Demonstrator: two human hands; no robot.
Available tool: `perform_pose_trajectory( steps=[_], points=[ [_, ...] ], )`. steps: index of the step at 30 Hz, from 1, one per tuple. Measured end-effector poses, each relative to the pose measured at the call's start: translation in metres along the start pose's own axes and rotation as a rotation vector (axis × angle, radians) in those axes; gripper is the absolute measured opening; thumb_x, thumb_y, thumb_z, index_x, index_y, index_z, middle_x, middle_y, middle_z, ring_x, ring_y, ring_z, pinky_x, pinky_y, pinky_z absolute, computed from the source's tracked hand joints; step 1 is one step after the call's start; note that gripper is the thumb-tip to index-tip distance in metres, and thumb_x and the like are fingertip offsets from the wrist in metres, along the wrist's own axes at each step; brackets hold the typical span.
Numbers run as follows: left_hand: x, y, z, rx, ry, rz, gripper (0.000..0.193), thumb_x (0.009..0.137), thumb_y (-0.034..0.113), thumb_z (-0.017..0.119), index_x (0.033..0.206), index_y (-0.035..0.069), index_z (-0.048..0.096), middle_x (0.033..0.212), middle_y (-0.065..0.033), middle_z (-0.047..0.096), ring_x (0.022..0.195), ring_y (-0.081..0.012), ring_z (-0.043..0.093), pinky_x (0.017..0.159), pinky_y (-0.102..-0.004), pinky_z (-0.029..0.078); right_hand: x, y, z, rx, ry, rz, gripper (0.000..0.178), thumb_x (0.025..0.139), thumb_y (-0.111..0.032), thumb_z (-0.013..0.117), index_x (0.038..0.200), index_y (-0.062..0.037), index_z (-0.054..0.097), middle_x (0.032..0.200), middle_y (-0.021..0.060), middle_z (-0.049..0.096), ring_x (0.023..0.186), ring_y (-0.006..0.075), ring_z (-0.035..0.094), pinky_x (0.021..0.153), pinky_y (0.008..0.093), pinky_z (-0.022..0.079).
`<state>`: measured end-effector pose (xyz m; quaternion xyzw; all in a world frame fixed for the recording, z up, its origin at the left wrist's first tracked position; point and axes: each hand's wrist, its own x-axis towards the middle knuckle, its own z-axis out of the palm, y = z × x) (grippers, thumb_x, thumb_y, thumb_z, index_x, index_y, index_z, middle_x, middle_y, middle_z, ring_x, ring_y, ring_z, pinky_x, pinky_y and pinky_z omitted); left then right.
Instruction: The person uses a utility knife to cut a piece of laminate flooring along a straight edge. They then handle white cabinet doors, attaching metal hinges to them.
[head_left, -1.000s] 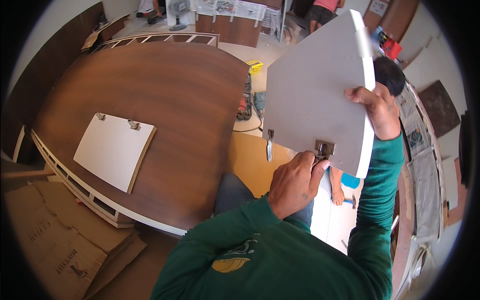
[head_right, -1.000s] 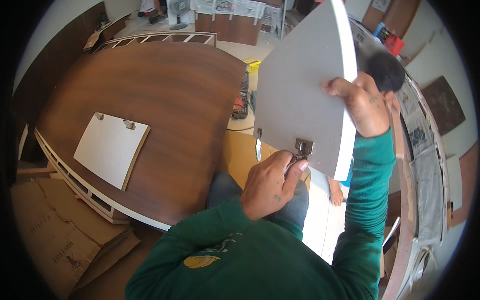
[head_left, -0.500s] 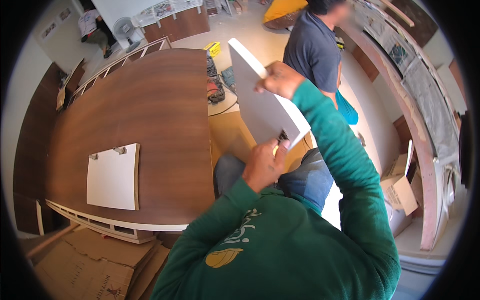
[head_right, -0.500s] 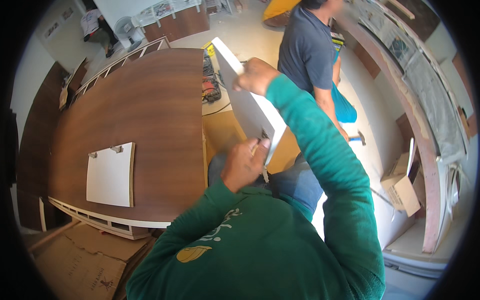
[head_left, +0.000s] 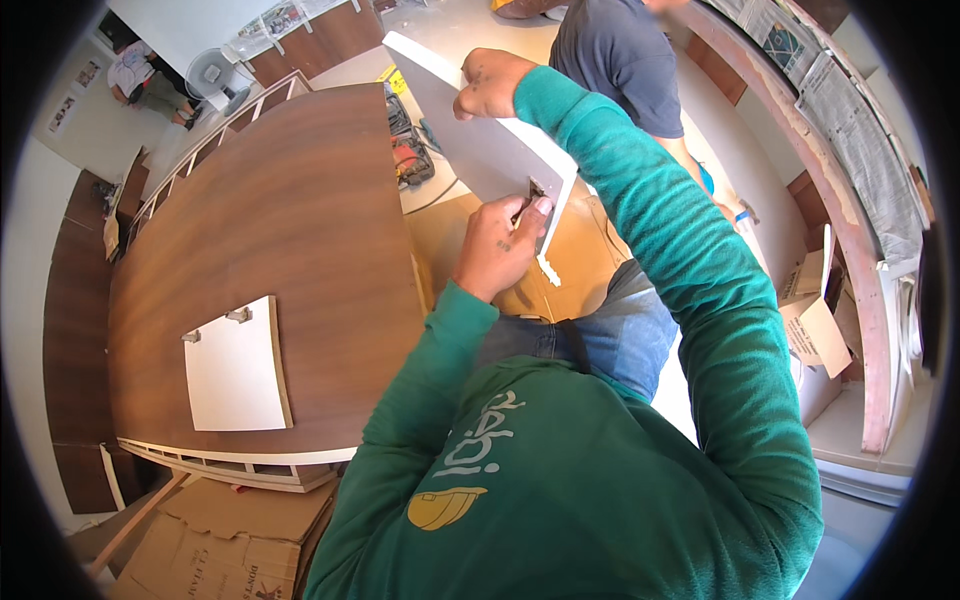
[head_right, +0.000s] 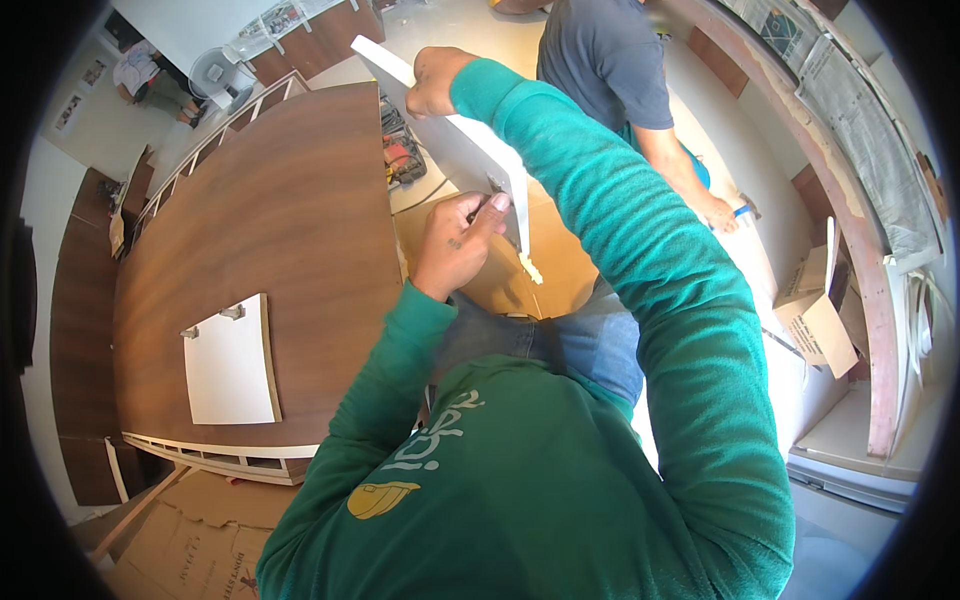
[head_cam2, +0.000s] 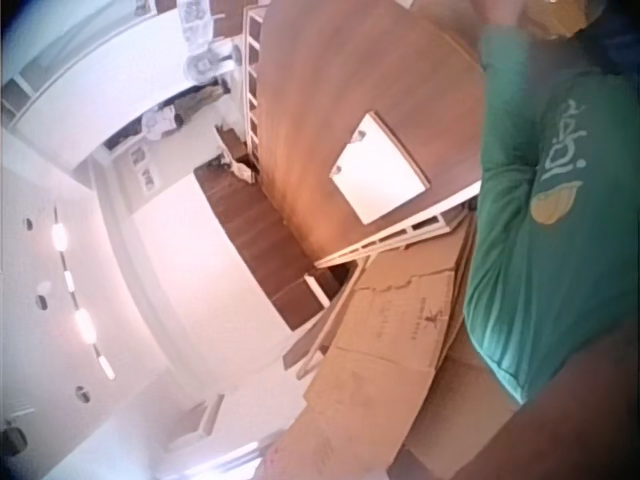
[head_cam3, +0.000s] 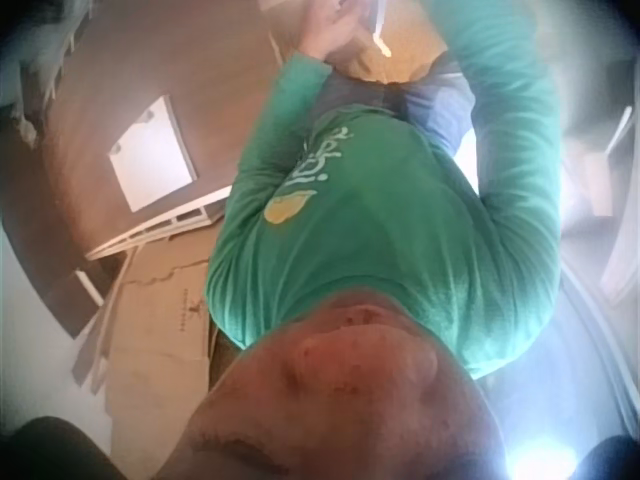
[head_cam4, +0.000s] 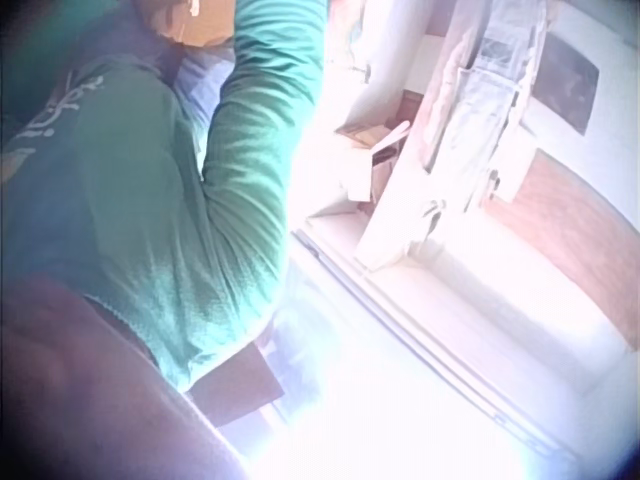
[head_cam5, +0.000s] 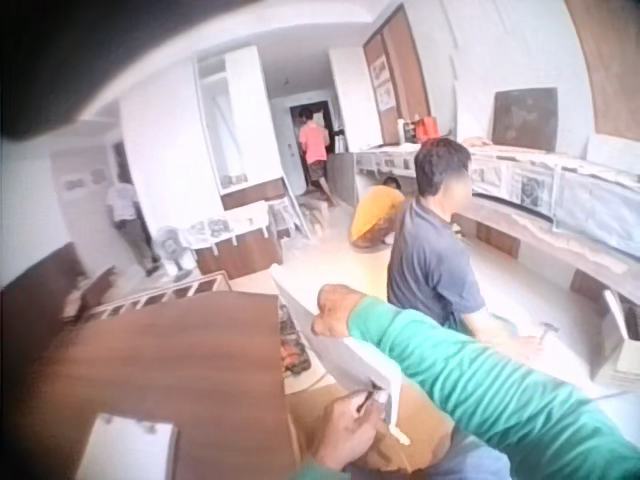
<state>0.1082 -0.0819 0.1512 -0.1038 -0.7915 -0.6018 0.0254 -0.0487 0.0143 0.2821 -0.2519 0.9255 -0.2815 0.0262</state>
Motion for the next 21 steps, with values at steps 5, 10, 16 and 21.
perform_pose_trajectory(
  steps=[5, 10, 16, 21],
  points=[
    [0.004, -0.041, 0.004, 0.171, -0.048, -0.022, 0.042, 0.108, 0.034, 0.068, 0.101, -0.007, 0.075, 0.080, -0.0119, 0.074, 0.075, -0.0143, 0.065, 0.073, -0.0352, 0.052, -0.002, 0.011, 0.031, -0.021, 0.003, 0.080, 0.039, 0.079, -0.028, 0.076, 0.094, 0.0077, 0.078, 0.090, 0.0275, 0.077, 0.087, 0.0389, 0.078, 0.083, 0.0447, 0.061],
    [-0.004, -0.063, 0.005, 0.238, -0.118, -0.038, 0.044, 0.109, 0.037, 0.065, 0.102, -0.006, 0.075, 0.081, -0.0137, 0.075, 0.074, -0.0185, 0.067, 0.073, -0.0376, 0.054, 0.000, 0.040, 0.072, -0.018, -0.013, 0.113, 0.038, 0.080, -0.027, 0.073, 0.092, 0.0087, 0.078, 0.091, 0.0308, 0.075, 0.089, 0.0419, 0.078, 0.084, 0.0457, 0.061],
    [-0.013, -0.090, 0.002, 0.240, -0.160, -0.035, 0.043, 0.108, 0.036, 0.064, 0.100, -0.005, 0.074, 0.078, -0.0177, 0.071, 0.070, -0.0269, 0.064, 0.070, -0.0417, 0.051, -0.004, 0.053, 0.104, 0.012, -0.011, 0.156, 0.036, 0.079, -0.025, 0.074, 0.094, 0.0071, 0.079, 0.094, 0.0326, 0.076, 0.094, 0.0431, 0.078, 0.087, 0.0474, 0.062],
    [-0.019, -0.107, -0.007, 0.160, -0.237, -0.086, 0.039, 0.109, 0.034, 0.064, 0.100, -0.003, 0.074, 0.084, -0.0103, 0.071, 0.082, -0.0118, 0.060, 0.072, -0.0353, 0.050, -0.003, 0.070, 0.141, 0.141, 0.105, 0.241, 0.043, 0.077, -0.024, 0.081, 0.110, 0.0043, 0.079, 0.112, 0.0295, 0.077, 0.110, 0.0426, 0.076, 0.095, 0.0480, 0.062]
  ],
)
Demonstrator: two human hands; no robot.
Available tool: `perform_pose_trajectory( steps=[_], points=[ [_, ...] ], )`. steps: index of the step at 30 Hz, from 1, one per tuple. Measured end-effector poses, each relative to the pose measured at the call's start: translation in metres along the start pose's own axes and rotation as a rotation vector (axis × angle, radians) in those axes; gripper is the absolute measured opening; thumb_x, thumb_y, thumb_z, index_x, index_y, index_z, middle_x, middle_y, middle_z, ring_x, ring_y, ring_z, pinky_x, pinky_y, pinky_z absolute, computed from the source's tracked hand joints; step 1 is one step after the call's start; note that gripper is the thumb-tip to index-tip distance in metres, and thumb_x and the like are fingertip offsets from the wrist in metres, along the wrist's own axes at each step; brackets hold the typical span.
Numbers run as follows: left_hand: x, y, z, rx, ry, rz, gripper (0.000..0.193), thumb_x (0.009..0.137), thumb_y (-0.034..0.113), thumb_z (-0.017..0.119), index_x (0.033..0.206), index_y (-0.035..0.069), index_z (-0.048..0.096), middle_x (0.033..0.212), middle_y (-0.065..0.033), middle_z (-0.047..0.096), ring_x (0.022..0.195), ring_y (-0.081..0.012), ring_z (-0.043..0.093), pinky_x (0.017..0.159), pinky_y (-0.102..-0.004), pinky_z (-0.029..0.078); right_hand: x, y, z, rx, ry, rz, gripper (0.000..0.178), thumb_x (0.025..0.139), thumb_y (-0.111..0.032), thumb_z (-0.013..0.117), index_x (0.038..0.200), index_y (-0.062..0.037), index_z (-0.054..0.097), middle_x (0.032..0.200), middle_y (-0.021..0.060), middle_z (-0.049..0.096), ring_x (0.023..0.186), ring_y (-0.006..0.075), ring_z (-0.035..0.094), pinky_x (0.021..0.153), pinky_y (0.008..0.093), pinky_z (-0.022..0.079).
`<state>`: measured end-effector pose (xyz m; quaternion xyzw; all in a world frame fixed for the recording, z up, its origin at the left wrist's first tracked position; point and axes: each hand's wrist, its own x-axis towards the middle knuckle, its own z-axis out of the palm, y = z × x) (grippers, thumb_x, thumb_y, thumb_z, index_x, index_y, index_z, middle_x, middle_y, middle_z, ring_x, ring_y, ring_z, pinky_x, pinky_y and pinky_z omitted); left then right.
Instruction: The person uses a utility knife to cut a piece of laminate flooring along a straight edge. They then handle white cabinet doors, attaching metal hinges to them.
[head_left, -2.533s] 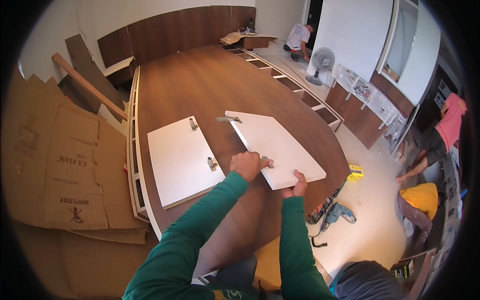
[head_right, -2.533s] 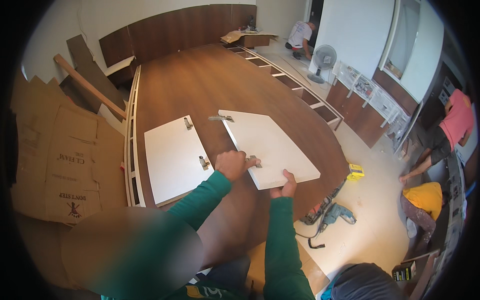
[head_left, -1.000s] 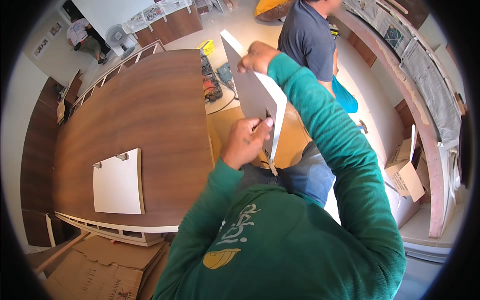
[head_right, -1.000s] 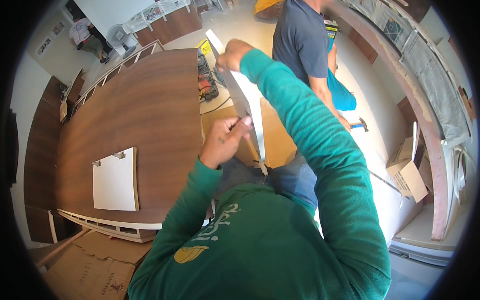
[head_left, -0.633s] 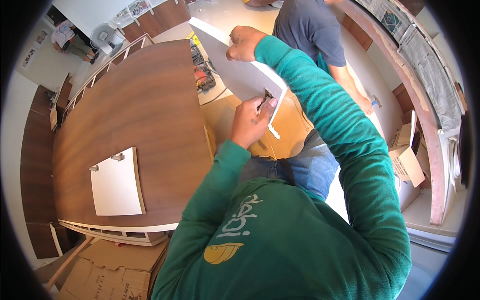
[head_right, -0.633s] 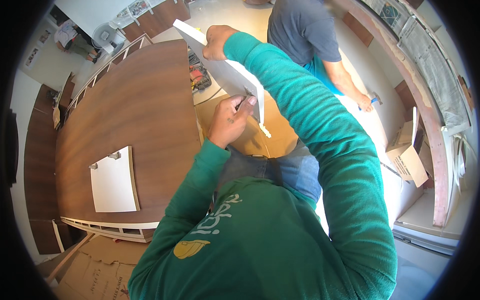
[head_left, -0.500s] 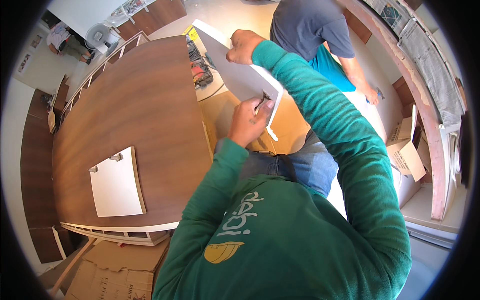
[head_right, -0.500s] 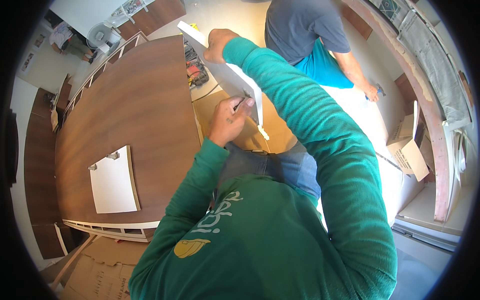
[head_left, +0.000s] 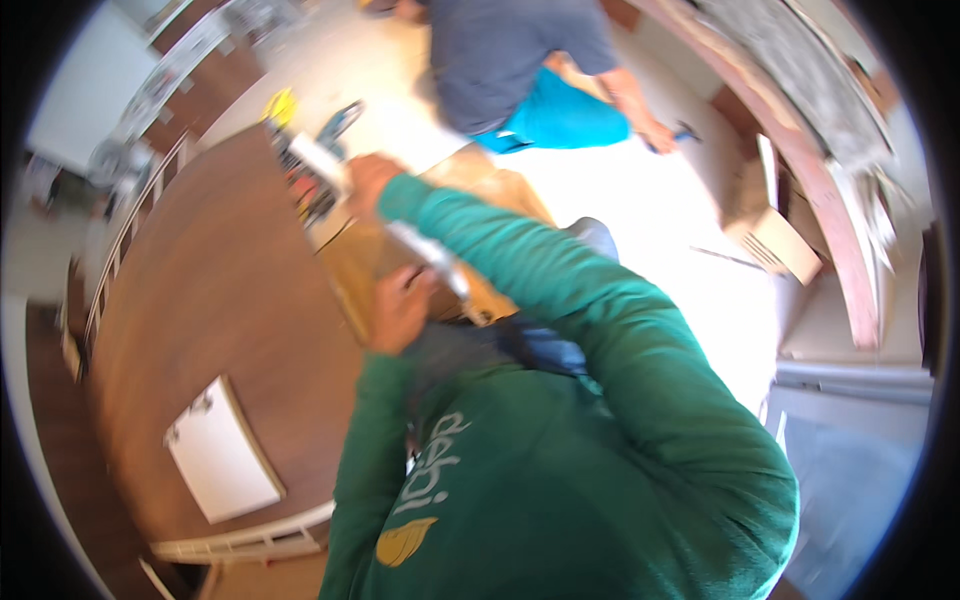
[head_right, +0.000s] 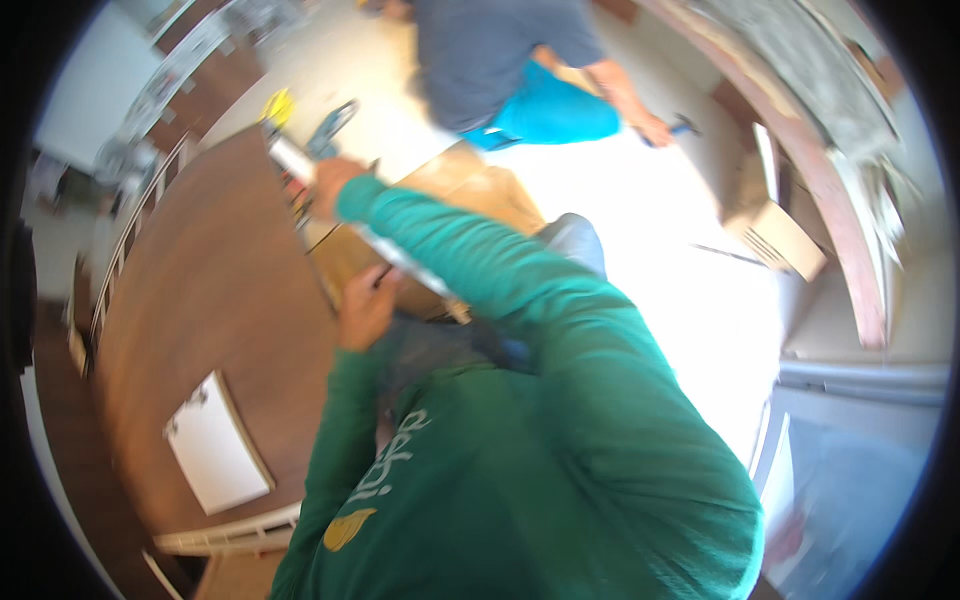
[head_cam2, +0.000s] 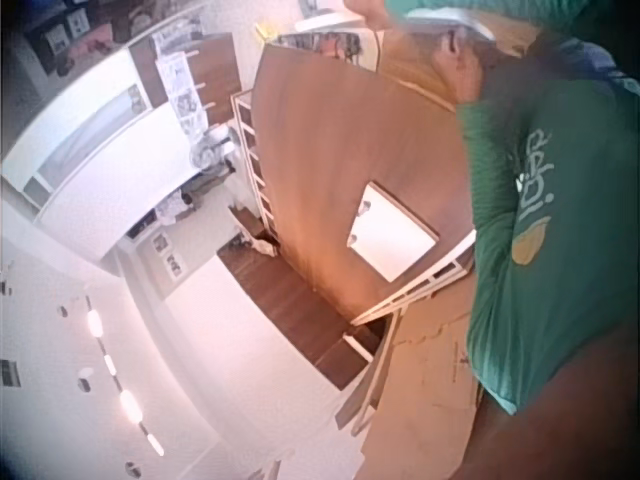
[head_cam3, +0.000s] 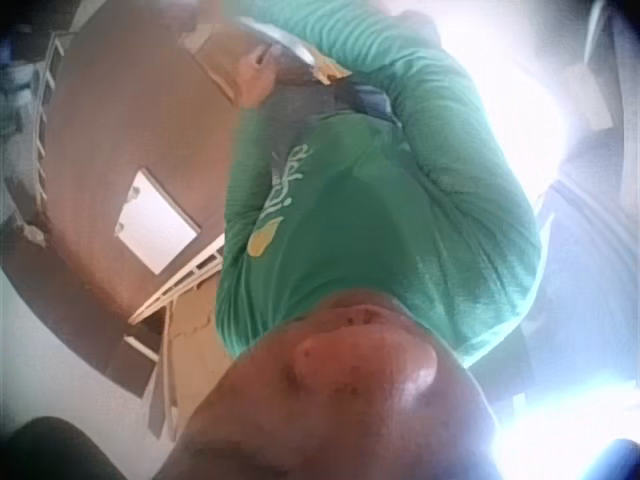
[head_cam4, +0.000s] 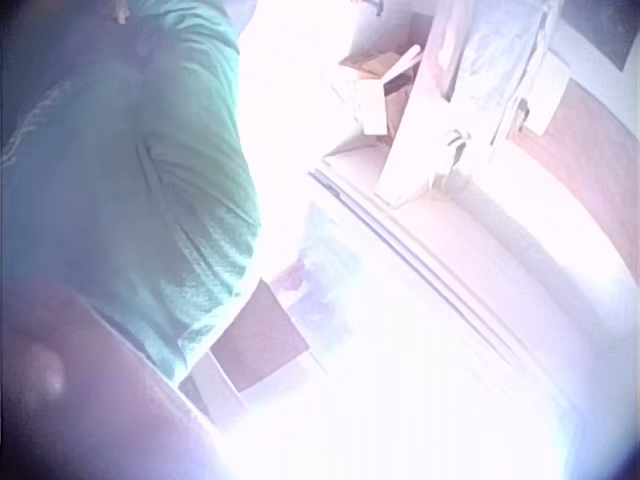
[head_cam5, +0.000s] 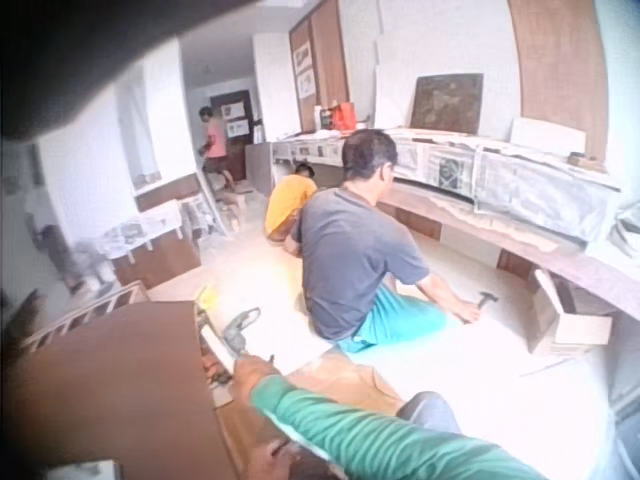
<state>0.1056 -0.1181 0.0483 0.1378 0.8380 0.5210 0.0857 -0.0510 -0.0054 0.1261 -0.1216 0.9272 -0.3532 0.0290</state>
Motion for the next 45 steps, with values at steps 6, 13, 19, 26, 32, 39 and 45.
perform_pose_trajectory(
  steps=[6, 13, 19, 26, 32, 39, 45],
  points=[
    [0.031, 0.007, -0.034, -0.432, 0.493, -0.313, 0.084, 0.105, 0.075, 0.049, 0.136, 0.000, 0.070, 0.120, -0.0142, 0.074, 0.106, -0.0211, 0.068, 0.080, -0.0339, 0.055, -0.029, -0.006, -0.021, 0.183, -0.165, 0.077, 0.044, 0.095, -0.037, 0.071, 0.117, 0.0003, 0.079, 0.113, 0.0262, 0.078, 0.110, 0.0420, 0.075, 0.099, 0.0443, 0.061],
    [0.139, 0.010, -0.112, -0.319, 0.277, -0.296, 0.090, 0.095, 0.055, 0.078, 0.148, -0.012, 0.051, 0.126, -0.0199, 0.071, 0.107, -0.0297, 0.072, 0.092, -0.0365, 0.057, -0.034, 0.041, -0.010, 0.933, -0.462, 0.334, 0.073, 0.104, -0.062, 0.059, 0.134, 0.0044, 0.069, 0.127, 0.0237, 0.074, 0.102, 0.0383, 0.079, 0.085, 0.0489, 0.066],
    [0.138, -0.025, -0.112, 0.009, 0.608, -0.144, 0.097, 0.085, 0.012, 0.067, 0.163, -0.018, 0.019, 0.153, -0.0347, 0.052, 0.139, -0.0371, 0.058, 0.119, -0.0367, 0.043, -0.069, 0.217, 0.025, 0.790, -0.264, 0.629, 0.056, 0.106, -0.044, 0.064, 0.139, 0.0019, 0.063, 0.125, 0.0188, 0.075, 0.092, 0.0290, 0.079, 0.076, 0.0432, 0.067],
    [0.143, 0.019, -0.066, -0.069, 0.693, -0.099, 0.074, 0.085, 0.006, 0.060, 0.154, -0.013, 0.039, 0.135, -0.0272, 0.065, 0.121, -0.0332, 0.068, 0.105, -0.0390, 0.052, -0.134, 0.338, 0.108, 0.248, -0.320, 0.942, 0.037, 0.094, -0.028, 0.070, 0.113, 0.0035, 0.077, 0.110, 0.0221, 0.079, 0.096, 0.0333, 0.078, 0.083, 0.0464, 0.063],
    [0.132, 0.029, -0.066, -0.057, 0.705, -0.137, 0.065, 0.086, 0.005, 0.060, 0.147, -0.011, 0.046, 0.123, -0.0225, 0.070, 0.106, -0.0286, 0.071, 0.094, -0.0374, 0.056, -0.172, 0.276, 0.150, -0.327, -0.829, 0.514, 0.040, 0.089, -0.028, 0.083, 0.122, -0.0067, 0.079, 0.125, 0.0217, 0.078, 0.120, 0.0337, 0.074, 0.098, 0.0450, 0.061],
    [0.147, 0.024, -0.071, -0.050, 0.711, -0.133, 0.059, 0.085, 0.002, 0.060, 0.142, -0.009, 0.049, 0.116, -0.0217, 0.071, 0.102, -0.0287, 0.071, 0.090, -0.0382, 0.057, -0.183, 0.269, 0.223, -0.296, -0.752, 0.339, 0.069, 0.087, -0.042, 0.087, 0.140, -0.0035, 0.063, 0.140, 0.0216, 0.063, 0.131, 0.0404, 0.066, 0.108, 0.0491, 0.057],
    [0.160, 0.025, -0.063, 0.117, 0.765, -0.105, 0.066, 0.086, 0.001, 0.058, 0.149, -0.011, 0.046, 0.118, -0.0224, 0.071, 0.102, -0.0275, 0.073, 0.088, -0.0366, 0.058, -0.174, 0.285, 0.272, -0.385, -0.898, 0.199, 0.062, 0.091, -0.038, 0.083, 0.138, -0.0023, 0.063, 0.140, 0.0232, 0.062, 0.127, 0.0419, 0.067, 0.106, 0.0473, 0.059]
  ],
)
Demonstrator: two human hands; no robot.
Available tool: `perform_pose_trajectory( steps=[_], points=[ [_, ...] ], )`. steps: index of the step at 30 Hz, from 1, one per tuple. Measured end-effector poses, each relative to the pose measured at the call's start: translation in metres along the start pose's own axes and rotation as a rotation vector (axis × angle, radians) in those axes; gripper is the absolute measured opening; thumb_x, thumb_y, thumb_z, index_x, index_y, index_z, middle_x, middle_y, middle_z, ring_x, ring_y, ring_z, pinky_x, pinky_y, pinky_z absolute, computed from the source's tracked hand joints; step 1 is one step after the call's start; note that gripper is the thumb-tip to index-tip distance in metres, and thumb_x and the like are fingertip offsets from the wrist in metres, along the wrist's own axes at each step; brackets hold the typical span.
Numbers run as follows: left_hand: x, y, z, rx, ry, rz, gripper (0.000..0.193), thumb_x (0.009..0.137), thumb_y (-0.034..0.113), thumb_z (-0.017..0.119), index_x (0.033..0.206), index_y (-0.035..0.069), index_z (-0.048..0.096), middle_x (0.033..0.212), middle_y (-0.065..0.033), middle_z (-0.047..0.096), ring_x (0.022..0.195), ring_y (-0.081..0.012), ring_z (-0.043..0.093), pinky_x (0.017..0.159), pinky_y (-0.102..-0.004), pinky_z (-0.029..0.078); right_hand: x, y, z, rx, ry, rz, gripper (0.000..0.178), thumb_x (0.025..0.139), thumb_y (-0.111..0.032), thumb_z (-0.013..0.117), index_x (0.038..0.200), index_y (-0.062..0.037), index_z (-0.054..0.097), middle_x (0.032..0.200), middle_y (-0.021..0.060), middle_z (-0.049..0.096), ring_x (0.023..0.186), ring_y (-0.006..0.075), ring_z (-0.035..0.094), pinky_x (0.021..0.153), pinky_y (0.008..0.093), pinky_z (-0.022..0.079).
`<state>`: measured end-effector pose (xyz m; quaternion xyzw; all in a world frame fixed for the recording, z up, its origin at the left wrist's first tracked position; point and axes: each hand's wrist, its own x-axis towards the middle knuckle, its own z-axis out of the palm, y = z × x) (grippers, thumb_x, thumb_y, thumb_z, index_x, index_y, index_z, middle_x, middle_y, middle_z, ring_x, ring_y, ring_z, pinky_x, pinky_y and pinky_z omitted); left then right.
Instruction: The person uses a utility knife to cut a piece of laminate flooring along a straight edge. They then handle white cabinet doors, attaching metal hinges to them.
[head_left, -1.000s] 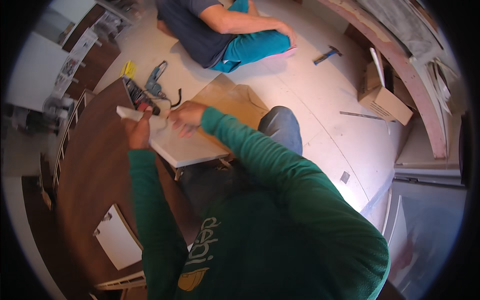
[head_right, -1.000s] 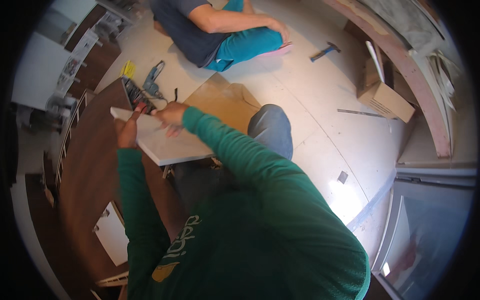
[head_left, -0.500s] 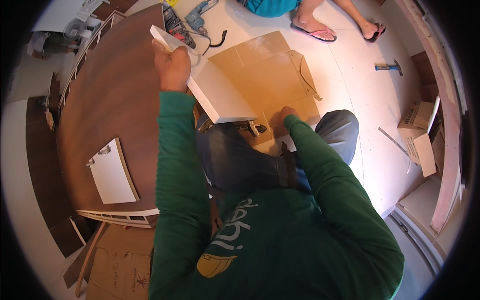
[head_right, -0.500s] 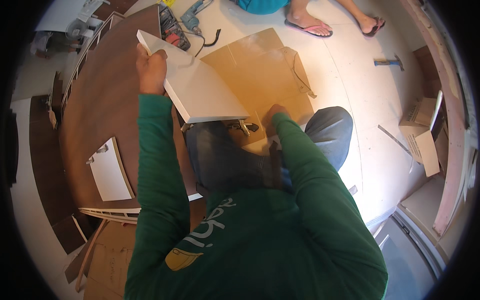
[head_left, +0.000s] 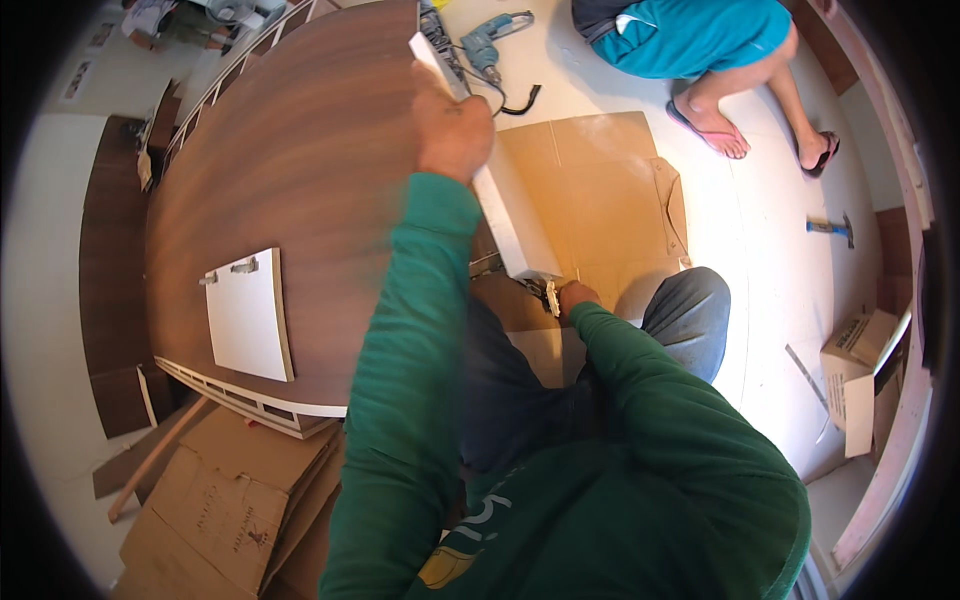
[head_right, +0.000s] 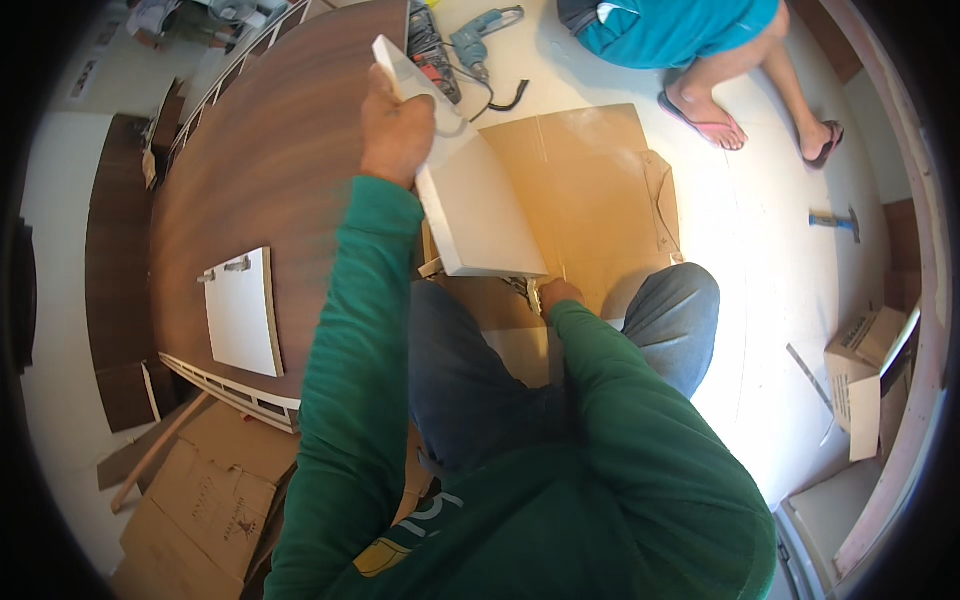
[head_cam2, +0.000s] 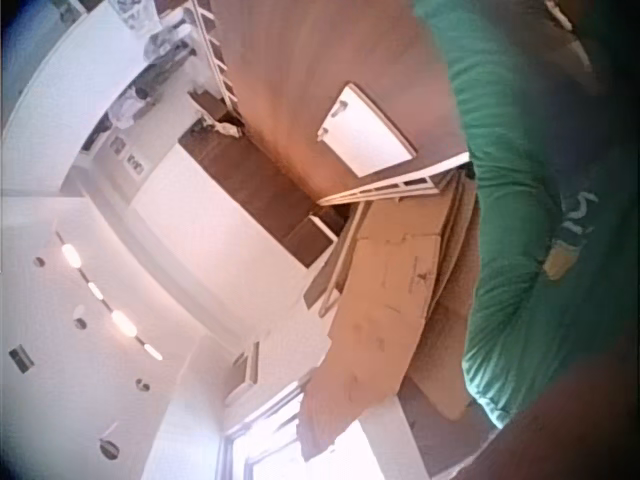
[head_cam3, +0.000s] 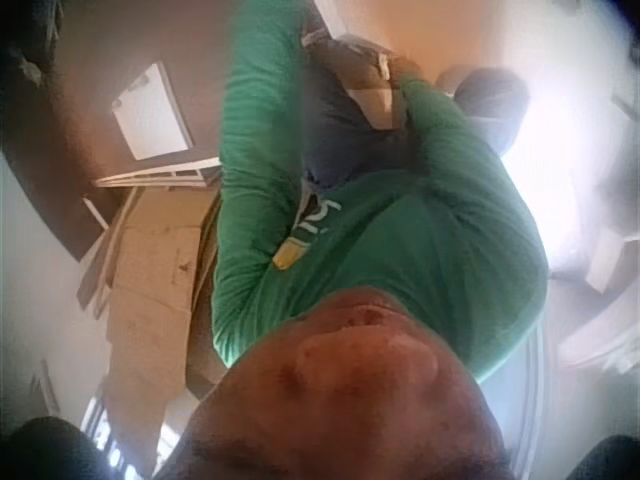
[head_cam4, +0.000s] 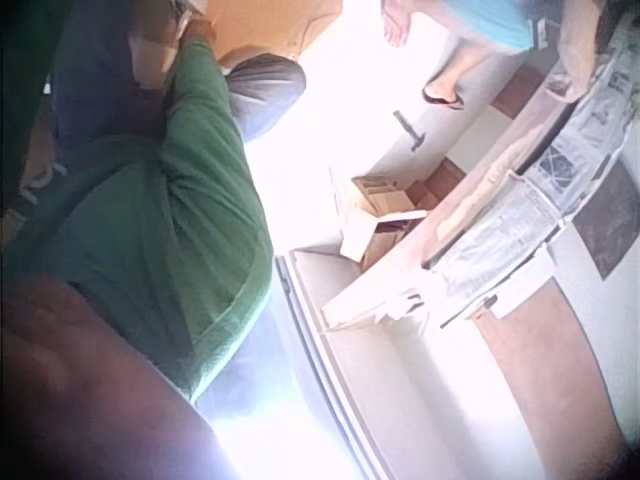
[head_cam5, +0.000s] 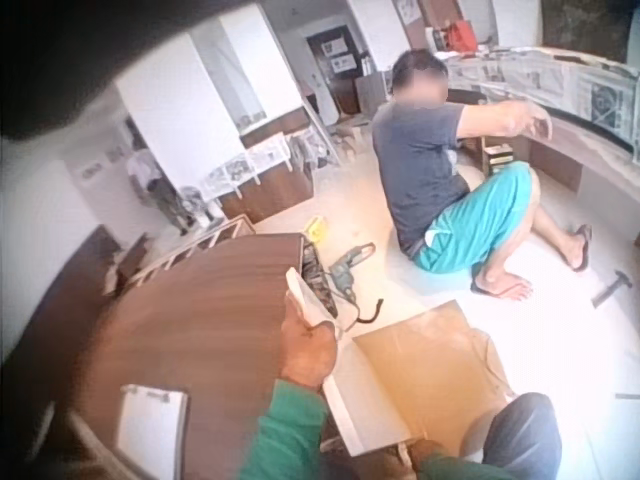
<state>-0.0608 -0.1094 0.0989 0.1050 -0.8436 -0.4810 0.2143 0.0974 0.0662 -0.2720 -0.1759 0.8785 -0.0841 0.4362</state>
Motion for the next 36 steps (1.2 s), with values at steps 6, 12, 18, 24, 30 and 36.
perform_pose_trajectory(
  steps=[6, 12, 18, 24, 30, 36],
  points=[
    [-0.011, 0.006, 0.000, 0.016, -0.015, -0.032, 0.079, 0.086, 0.000, 0.058, 0.160, -0.014, 0.034, 0.130, -0.0257, 0.069, 0.114, -0.0314, 0.071, 0.098, -0.0361, 0.056, 0.008, 0.013, 0.007, -0.046, 0.058, -0.008, 0.075, 0.086, -0.038, 0.087, 0.144, -0.0020, 0.058, 0.142, 0.0250, 0.062, 0.127, 0.0418, 0.069, 0.104, 0.0475, 0.060],
    [-0.014, 0.006, 0.004, 0.074, 0.014, -0.028, 0.088, 0.084, 0.000, 0.058, 0.164, -0.017, 0.023, 0.147, -0.0316, 0.060, 0.133, -0.0352, 0.064, 0.109, -0.0355, 0.051, -0.001, 0.002, -0.001, -0.005, -0.062, -0.010, 0.065, 0.085, -0.039, 0.087, 0.139, -0.0081, 0.068, 0.132, 0.0176, 0.074, 0.121, 0.0359, 0.073, 0.098, 0.0488, 0.063],
    [-0.014, 0.011, 0.010, 0.107, 0.024, -0.053, 0.088, 0.085, 0.001, 0.057, 0.163, -0.018, 0.021, 0.139, -0.0297, 0.066, 0.125, -0.0341, 0.069, 0.106, -0.0355, 0.053, 0.017, 0.036, -0.010, -0.341, -0.571, -0.155, 0.044, 0.085, -0.036, 0.083, 0.121, -0.0101, 0.081, 0.123, 0.0170, 0.079, 0.108, 0.0332, 0.077, 0.091, 0.0482, 0.062],
    [-0.017, -0.001, -0.001, 0.031, 0.007, -0.108, 0.092, 0.087, 0.010, 0.059, 0.166, -0.012, 0.019, 0.156, -0.0411, 0.043, 0.146, -0.0525, 0.041, 0.125, -0.0490, 0.032, -0.086, 0.032, -0.136, -0.426, -0.384, -0.193, 0.044, 0.086, -0.034, 0.073, 0.119, -0.0051, 0.080, 0.114, 0.0186, 0.080, 0.102, 0.0337, 0.078, 0.089, 0.0463, 0.061],
    [-0.020, -0.003, 0.001, -0.036, 0.029, -0.132, 0.092, 0.087, 0.013, 0.061, 0.167, -0.011, 0.021, 0.156, -0.0412, 0.044, 0.144, -0.0545, 0.044, 0.127, -0.0516, 0.032, -0.190, 0.035, -0.212, -0.392, 0.079, 0.097, 0.032, 0.088, -0.030, 0.074, 0.110, -0.0077, 0.082, 0.106, 0.0176, 0.081, 0.104, 0.0358, 0.079, 0.089, 0.0466, 0.062],
    [-0.019, -0.024, -0.011, -0.115, 0.045, -0.036, 0.092, 0.086, 0.013, 0.063, 0.166, -0.010, 0.023, 0.151, -0.0398, 0.051, 0.141, -0.0512, 0.050, 0.124, -0.0499, 0.036, -0.255, 0.063, -0.260, -0.145, 0.590, 0.043, 0.020, 0.096, -0.020, 0.071, 0.108, -0.0051, 0.077, 0.095, 0.0167, 0.081, 0.091, 0.0354, 0.078, 0.086, 0.0445, 0.060]
  ],
)
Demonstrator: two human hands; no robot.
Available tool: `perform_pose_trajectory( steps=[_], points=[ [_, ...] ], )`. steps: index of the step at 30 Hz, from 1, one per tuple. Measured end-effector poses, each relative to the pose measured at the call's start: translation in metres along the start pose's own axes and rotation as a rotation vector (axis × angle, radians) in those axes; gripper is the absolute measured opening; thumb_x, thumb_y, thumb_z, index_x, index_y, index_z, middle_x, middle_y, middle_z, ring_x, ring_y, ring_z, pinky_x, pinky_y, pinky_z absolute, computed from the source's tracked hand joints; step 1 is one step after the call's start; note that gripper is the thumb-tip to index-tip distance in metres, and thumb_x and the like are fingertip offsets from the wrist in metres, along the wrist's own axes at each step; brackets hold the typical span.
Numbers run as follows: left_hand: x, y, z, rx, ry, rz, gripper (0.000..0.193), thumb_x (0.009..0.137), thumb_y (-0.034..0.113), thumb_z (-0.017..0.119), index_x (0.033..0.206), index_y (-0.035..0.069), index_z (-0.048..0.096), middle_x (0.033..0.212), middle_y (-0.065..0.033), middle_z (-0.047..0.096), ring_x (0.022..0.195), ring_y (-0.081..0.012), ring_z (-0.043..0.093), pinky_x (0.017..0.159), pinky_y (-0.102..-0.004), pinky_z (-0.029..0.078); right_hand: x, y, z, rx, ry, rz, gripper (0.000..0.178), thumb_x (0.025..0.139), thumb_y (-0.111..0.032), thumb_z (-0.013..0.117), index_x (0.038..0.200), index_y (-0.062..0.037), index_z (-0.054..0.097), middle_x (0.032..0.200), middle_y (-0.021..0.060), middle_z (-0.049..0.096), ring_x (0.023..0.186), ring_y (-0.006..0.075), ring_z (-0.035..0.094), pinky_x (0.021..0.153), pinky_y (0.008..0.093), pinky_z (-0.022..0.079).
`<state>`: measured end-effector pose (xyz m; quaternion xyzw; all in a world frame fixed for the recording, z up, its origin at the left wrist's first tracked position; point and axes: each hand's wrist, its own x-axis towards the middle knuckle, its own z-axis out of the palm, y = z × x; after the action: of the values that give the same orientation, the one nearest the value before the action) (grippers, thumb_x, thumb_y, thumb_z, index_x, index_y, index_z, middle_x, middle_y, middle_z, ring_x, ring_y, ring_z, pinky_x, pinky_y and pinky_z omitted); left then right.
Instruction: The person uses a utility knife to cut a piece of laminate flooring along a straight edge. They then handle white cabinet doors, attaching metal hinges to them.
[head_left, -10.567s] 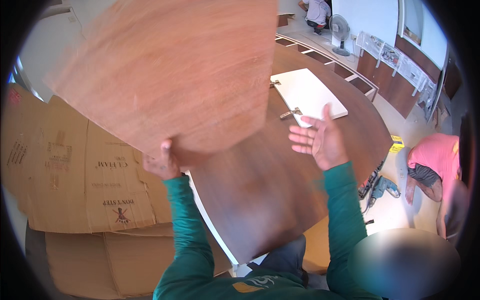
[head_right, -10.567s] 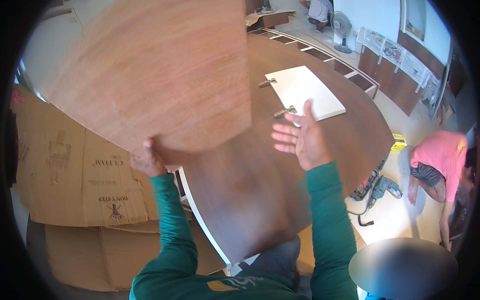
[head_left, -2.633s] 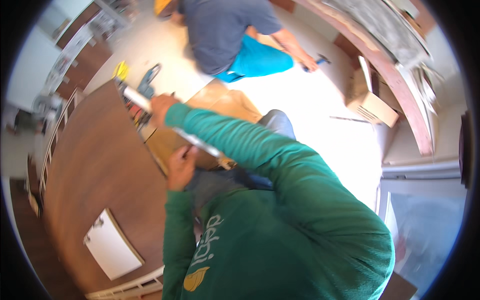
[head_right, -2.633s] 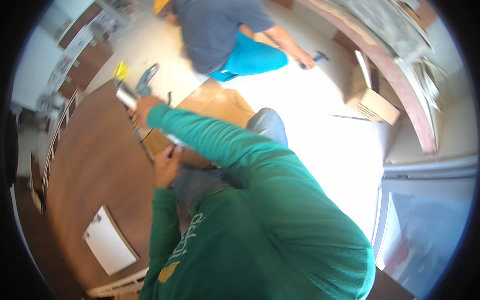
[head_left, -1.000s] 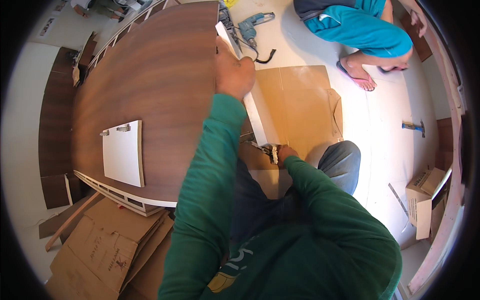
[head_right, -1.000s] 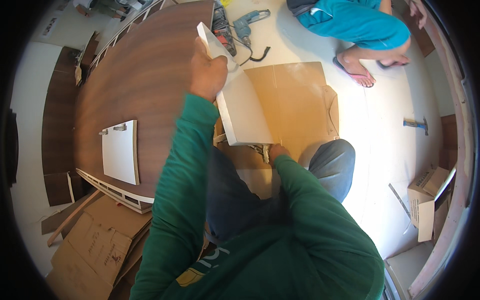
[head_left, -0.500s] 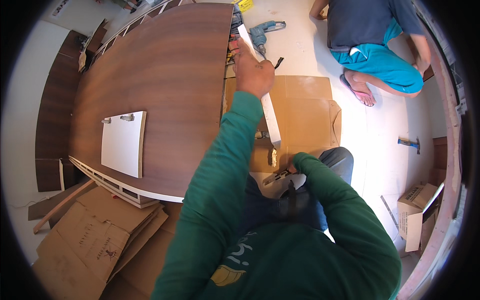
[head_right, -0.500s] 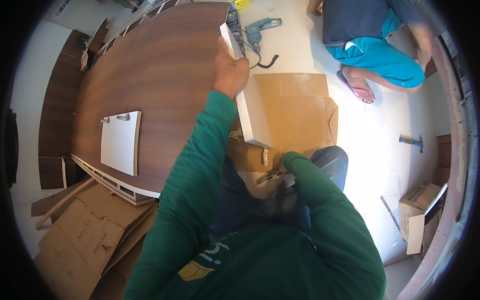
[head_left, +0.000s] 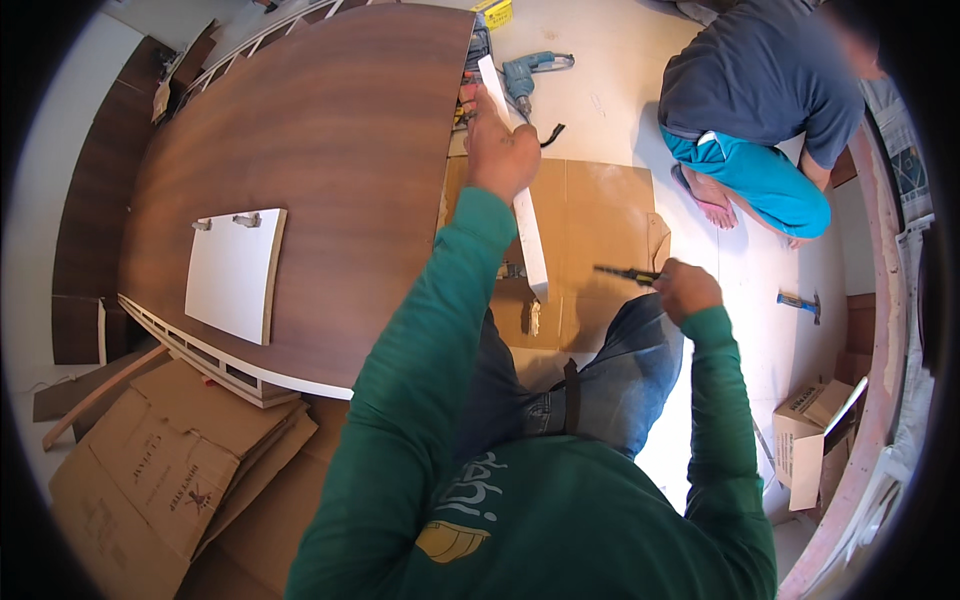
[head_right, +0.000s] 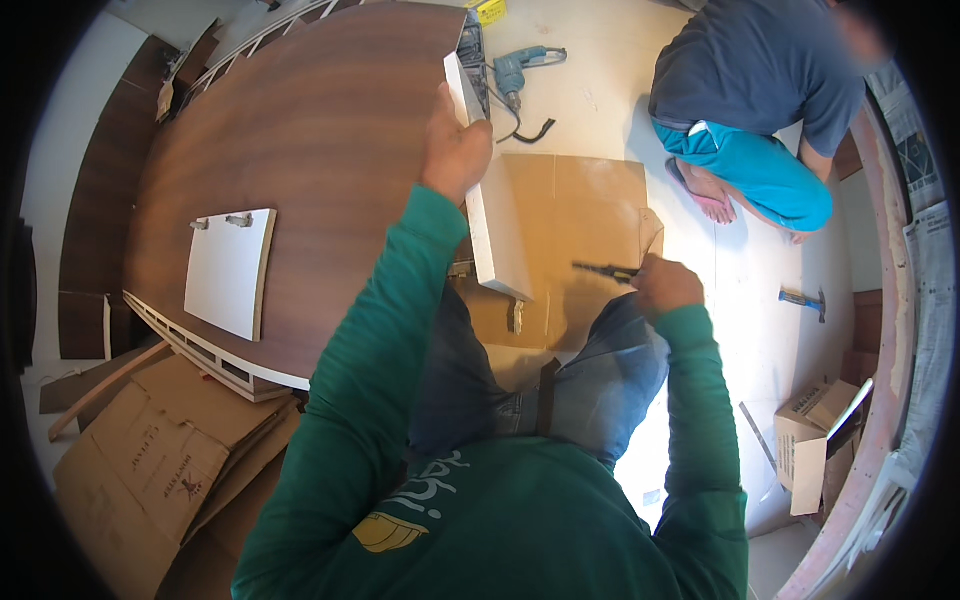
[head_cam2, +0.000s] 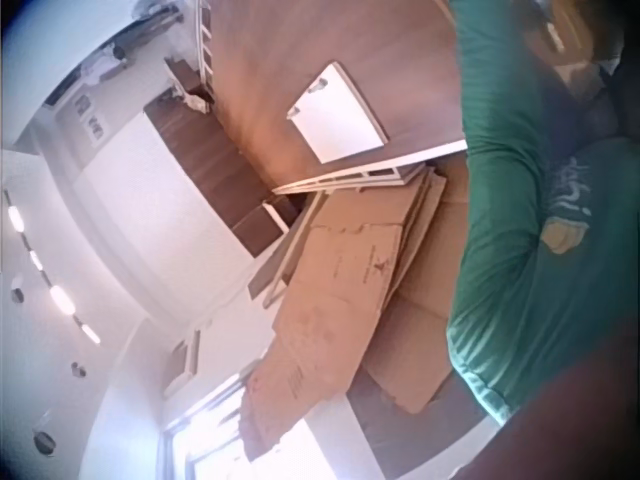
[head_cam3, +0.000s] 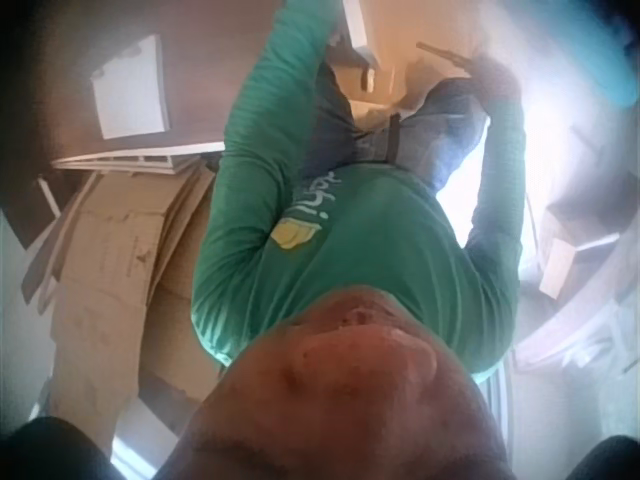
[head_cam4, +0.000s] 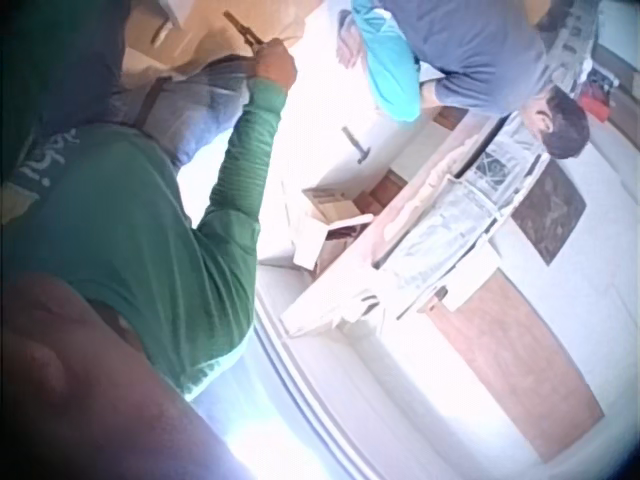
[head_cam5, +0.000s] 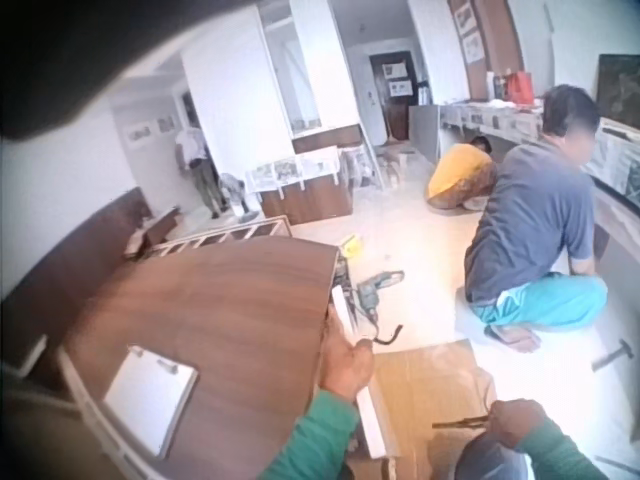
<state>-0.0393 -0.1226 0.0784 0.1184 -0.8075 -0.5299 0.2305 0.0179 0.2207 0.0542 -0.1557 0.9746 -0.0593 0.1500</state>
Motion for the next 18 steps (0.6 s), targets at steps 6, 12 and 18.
perform_pose_trajectory(
  steps=[6, 12, 18],
  points=[
    [-0.003, 0.013, -0.015, -0.181, -0.035, -0.059, 0.085, 0.090, 0.006, 0.060, 0.167, -0.008, 0.026, 0.139, -0.0274, 0.064, 0.128, -0.0362, 0.063, 0.113, -0.0410, 0.047, -0.073, -0.014, -0.045, 1.440, -0.154, -0.122, 0.066, 0.096, 0.006, 0.055, 0.159, -0.0028, 0.041, 0.120, 0.0196, 0.072, 0.093, 0.0255, 0.075, 0.084, 0.0402, 0.061],
    [-0.011, 0.027, -0.023, -0.289, -0.074, -0.103, 0.060, 0.090, 0.003, 0.058, 0.148, -0.007, 0.048, 0.128, -0.0215, 0.070, 0.109, -0.0251, 0.069, 0.096, -0.0372, 0.055, -0.109, -0.062, 0.014, 1.868, -0.267, -0.070, 0.053, 0.097, -0.001, 0.059, 0.149, -0.0017, 0.051, 0.103, 0.0137, 0.070, 0.077, 0.0202, 0.069, 0.072, 0.0326, 0.058],
    [-0.002, 0.013, -0.007, -0.079, -0.046, -0.023, 0.053, 0.087, 0.002, 0.060, 0.138, -0.009, 0.056, 0.120, -0.0271, 0.074, 0.111, -0.0422, 0.072, 0.101, -0.0435, 0.054, -0.092, -0.060, 0.033, 1.586, -0.035, 0.084, 0.034, 0.111, -0.022, 0.061, 0.135, 0.0011, 0.061, 0.091, 0.0070, 0.066, 0.066, 0.0127, 0.061, 0.062, 0.0264, 0.050]
  ],
)
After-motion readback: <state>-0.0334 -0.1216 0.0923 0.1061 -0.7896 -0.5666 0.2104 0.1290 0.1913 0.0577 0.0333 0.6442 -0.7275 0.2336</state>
